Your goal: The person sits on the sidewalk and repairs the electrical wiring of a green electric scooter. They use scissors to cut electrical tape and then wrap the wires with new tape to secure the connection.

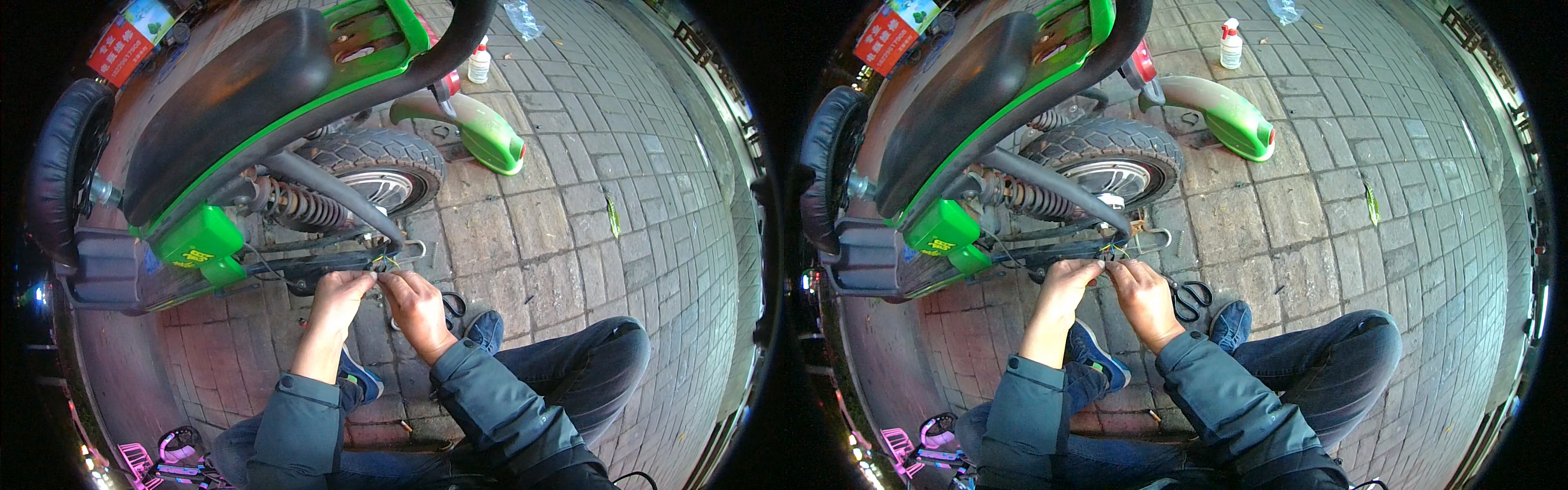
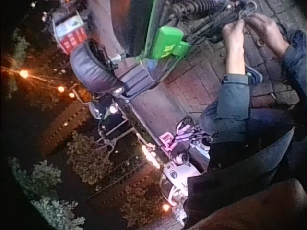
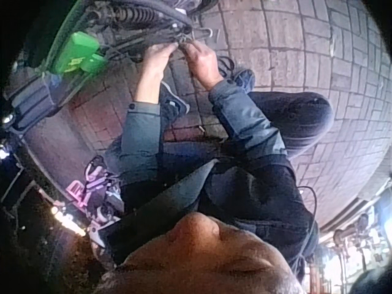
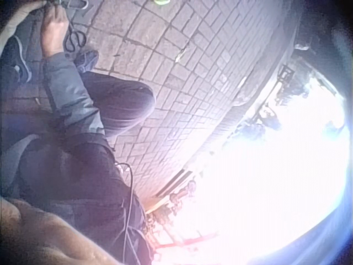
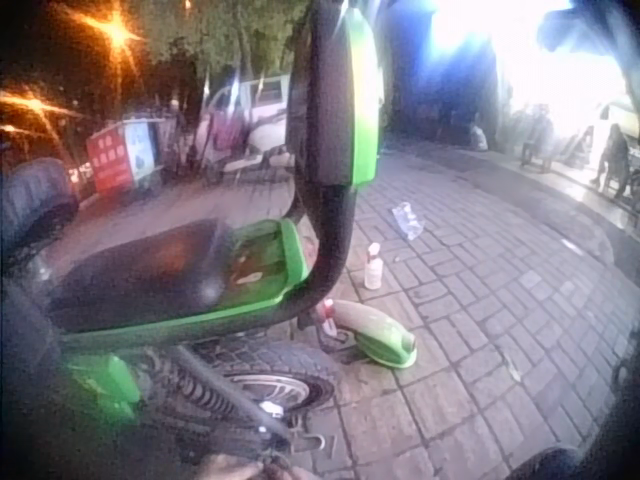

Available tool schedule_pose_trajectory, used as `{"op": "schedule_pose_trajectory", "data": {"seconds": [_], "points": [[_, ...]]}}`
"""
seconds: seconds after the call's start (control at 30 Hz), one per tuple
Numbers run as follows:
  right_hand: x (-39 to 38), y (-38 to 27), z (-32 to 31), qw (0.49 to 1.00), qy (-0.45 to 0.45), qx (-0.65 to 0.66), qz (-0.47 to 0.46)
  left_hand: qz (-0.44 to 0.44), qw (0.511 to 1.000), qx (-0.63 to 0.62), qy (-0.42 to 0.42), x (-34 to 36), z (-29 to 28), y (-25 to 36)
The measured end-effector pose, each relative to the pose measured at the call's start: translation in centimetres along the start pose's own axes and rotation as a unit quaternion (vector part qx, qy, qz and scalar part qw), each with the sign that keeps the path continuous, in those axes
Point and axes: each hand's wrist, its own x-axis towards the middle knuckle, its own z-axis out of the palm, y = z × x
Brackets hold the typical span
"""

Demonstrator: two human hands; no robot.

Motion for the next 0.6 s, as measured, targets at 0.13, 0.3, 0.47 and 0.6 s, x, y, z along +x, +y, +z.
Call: {"op": "schedule_pose_trajectory", "data": {"seconds": [0.13,0.3,0.47,0.6], "points": [[0.0,-0.3,0.1,0.999,-0.009,0.009,0.039,0.023,0.999,-0.025,-0.007,-0.2,0.0,-0.3],[-0.2,-0.1,1.1,0.651,-0.003,0.554,0.519,0.113,0.983,0.142,0.032,-1.1,0.6,-0.3],[-0.9,0.8,0.8,0.420,0.004,0.707,0.568,0.207,0.952,0.210,0.081,-2.0,1.3,0.1],[-2.6,-0.5,-0.2,0.954,0.015,0.142,0.262,0.202,0.952,0.214,0.082,-2.3,1.3,0.6]]}}
